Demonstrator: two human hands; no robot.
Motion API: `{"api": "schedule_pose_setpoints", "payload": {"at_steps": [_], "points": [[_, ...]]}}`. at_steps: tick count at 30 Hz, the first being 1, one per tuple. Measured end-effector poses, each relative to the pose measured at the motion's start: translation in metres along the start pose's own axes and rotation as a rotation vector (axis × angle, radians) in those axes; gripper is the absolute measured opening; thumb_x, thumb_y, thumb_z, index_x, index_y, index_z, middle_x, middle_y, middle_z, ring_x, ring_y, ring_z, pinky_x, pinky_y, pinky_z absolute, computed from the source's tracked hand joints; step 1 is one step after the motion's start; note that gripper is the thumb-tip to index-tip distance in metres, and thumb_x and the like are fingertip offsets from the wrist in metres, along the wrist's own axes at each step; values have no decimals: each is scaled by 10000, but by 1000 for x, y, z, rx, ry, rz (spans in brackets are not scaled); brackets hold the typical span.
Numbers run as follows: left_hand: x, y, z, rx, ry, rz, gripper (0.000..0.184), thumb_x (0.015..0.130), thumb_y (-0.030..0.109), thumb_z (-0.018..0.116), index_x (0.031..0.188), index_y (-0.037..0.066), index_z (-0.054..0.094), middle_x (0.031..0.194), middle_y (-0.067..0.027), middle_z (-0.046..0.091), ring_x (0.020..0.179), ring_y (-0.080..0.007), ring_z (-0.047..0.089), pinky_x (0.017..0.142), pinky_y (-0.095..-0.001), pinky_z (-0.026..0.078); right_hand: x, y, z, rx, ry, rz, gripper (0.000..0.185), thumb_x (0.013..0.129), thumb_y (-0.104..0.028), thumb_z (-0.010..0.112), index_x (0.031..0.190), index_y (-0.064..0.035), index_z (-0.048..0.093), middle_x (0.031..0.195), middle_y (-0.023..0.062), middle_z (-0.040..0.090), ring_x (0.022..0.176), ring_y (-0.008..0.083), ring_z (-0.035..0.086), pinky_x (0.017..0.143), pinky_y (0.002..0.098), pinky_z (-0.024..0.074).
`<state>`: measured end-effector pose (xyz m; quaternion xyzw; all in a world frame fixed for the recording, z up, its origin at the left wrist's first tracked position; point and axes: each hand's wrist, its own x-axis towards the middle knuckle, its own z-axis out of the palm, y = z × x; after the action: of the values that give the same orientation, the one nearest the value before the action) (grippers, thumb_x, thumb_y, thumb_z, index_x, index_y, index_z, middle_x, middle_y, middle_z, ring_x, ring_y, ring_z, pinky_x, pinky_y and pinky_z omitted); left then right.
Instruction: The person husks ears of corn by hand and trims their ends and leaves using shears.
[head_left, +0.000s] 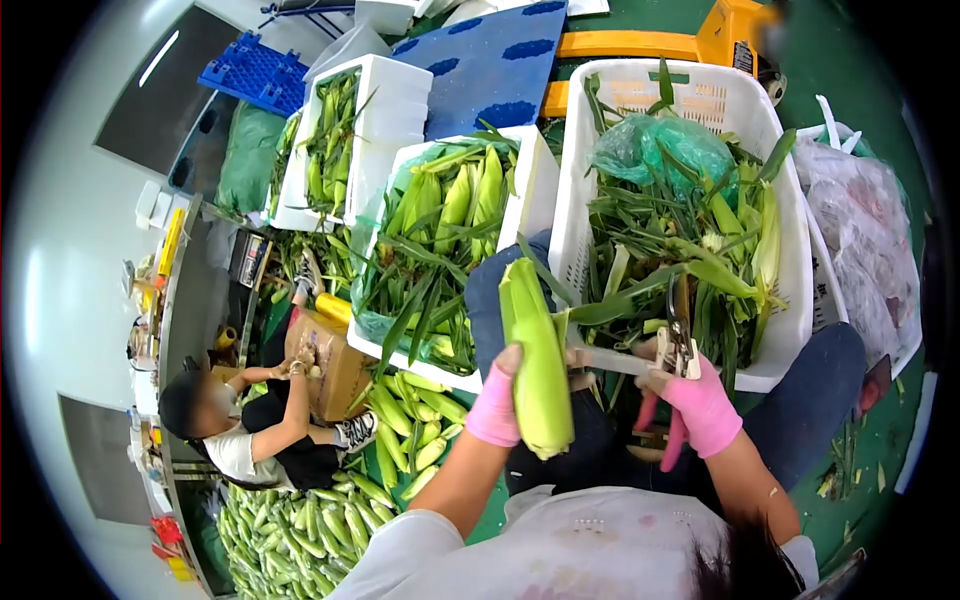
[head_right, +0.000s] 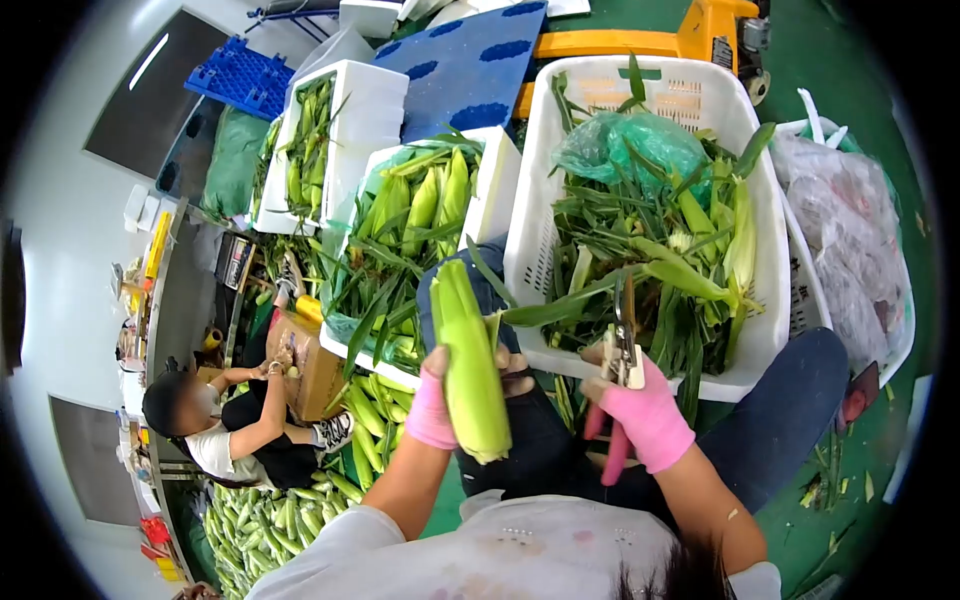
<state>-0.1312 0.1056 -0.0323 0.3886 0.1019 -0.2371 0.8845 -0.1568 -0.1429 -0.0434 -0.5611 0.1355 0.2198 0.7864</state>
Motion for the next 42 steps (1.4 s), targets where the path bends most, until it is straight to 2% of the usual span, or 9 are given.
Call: {"api": "schedule_pose_setpoints", "payload": {"at_steps": [4,10,14,21,26,29,34,38,42], "points": [[-8,0,4,281,-87,-155,815,826,584,747,1371,37,483,1066,-139,663,1050,-313,667,903,-463,596,20,0,53,484,-26,-5,471,892,-137,694,1298,-16,489,809,69,575,536,189,576,437,309,467],[-24,-5,-9,-27,7,137,731,861,549,723,1407,123,488,1288,-85,582,1289,-332,517,1143,-612,368,37,-55,19,90,80,-213,428,861,-190,722,1218,-46,538,787,47,559,467,169,546,349,310,477],[-49,18,-98,-415,-26,481,631,955,556,614,1390,123,468,1108,-2,597,1008,-177,609,902,-436,588,63,-107,-53,-417,338,-324,438,920,-295,647,1242,-17,542,787,68,565,518,181,589,320,308,433],[-173,-63,-354,388,1099,247,626,907,370,697,1371,2,496,1094,-133,666,944,-260,660,841,-408,562,86,-67,-144,-954,-147,887,438,863,-446,697,908,-11,680,677,92,647,656,230,662,611,379,539],[-237,-160,-411,896,1477,-328,626,802,212,780,1350,-3,565,1125,-166,708,1005,-300,690,904,-412,542,136,-25,-94,190,-390,282,236,955,-319,601,933,-84,606,895,53,653,814,240,666,728,393,556],[-218,-142,-423,1069,1671,69,612,804,178,746,1357,0,555,1184,-196,674,1128,-331,663,974,-420,518,155,-52,-66,216,23,99,274,984,-389,586,998,-116,600,958,30,656,926,209,675,774,363,555],[-59,84,-270,1300,1080,961,287,899,-72,569,1169,-13,646,1113,-123,649,1033,-243,643,946,-336,511,101,-49,-30,266,2,115,329,983,-373,600,1150,-90,587,1111,95,656,1041,249,646,808,373,524],[109,176,-234,1448,585,933,238,952,7,554,1146,13,692,1141,-159,703,1038,-263,686,947,-335,515,29,4,-34,275,-340,166,597,877,-470,749,1289,-88,546,1190,158,659,1090,317,659,887,466,570],[295,178,-335,1631,649,560,377,972,243,551,1283,43,625,1240,-211,660,1156,-342,637,1015,-442,491,-33,44,-30,375,-259,360,698,799,-370,817,1344,-63,506,1241,187,636,1167,343,626,957,505,548]]}}
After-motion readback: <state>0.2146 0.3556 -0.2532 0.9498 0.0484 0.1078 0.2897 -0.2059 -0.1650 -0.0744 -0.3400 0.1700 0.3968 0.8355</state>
